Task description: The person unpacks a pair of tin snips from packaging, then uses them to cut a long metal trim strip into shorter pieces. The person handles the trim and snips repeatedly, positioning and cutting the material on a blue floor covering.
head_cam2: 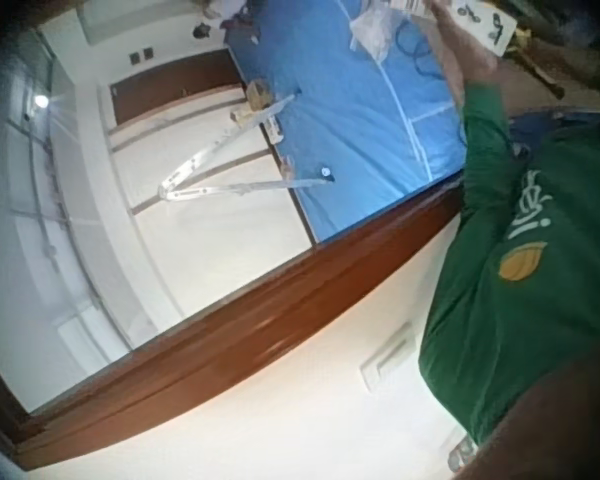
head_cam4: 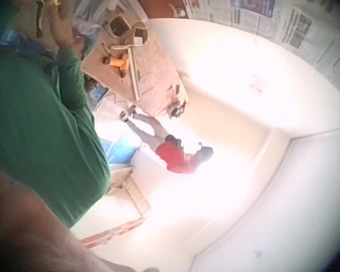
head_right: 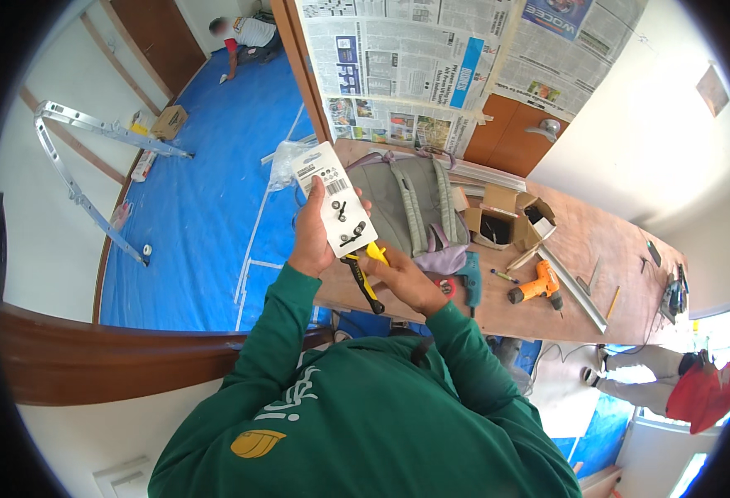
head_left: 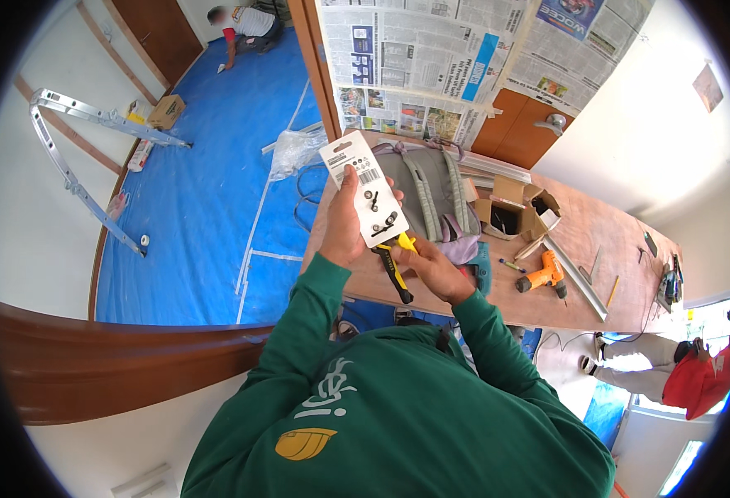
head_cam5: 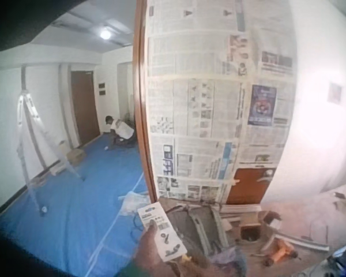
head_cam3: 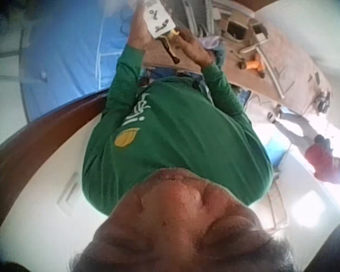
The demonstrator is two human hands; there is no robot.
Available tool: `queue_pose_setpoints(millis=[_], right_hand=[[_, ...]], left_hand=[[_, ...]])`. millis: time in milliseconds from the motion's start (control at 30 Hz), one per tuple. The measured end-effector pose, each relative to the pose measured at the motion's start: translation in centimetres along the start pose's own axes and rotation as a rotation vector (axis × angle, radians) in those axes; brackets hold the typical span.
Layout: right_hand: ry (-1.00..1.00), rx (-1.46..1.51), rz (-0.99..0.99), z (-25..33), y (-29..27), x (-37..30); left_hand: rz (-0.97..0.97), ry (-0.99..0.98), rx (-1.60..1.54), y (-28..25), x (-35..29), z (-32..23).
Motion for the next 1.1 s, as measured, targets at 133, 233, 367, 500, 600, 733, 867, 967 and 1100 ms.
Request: queue_pose_setpoints(millis=[133,233,367,500,600,733,867,967,1100], right_hand=[[-0.475,-0.476,-0.273,6.9,-1.5,-2.9],[-0.645,-0.654,-0.281,11.4,1.3,-4.1],[-0.753,-0.745,-0.339,12.6,2.8,-2.8],[-0.637,-0.681,-0.283,12.1,1.9,-2.0],[-0.594,-0.599,-0.306,11.4,0.1,-2.6],[-0.433,-0.597,-0.246,6.4,-1.6,-3.1],[-0.026,0.063,0.046,0.5,-1.1,-2.2],[0.12,0.358,0.092,-0.4,-0.1,-2.4],[0.106,0.321,0.026,-1.8,-0.7,-2.5]], left_hand=[[-0.014,0.044,0.099,1.3,-0.6,-1.1],[0.016,0.061,0.202,2.4,-0.8,-1.5],[0.022,0.141,0.3,4.3,-0.2,-1.8],[0.074,0.047,0.266,4.0,0.2,-0.6],[0.06,-0.026,0.199,2.9,0.4,0.0],[-0.038,-0.029,0.141,2.3,0.6,0.2],[0.069,-0.097,0.079,2.2,1.4,1.3],[0.099,-0.13,0.057,3.1,1.4,1.9],[0.084,-0.063,0.161,4.0,1.5,1.9]])
Point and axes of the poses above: each hand's wrist, its own x-axis towards the middle knuckle, its own y-axis out of the palm, z = x × y, the point moved 10 cm from there along x, towards the middle knuckle, and after that the axes turned 13 degrees about x, right-handed, at the moved point
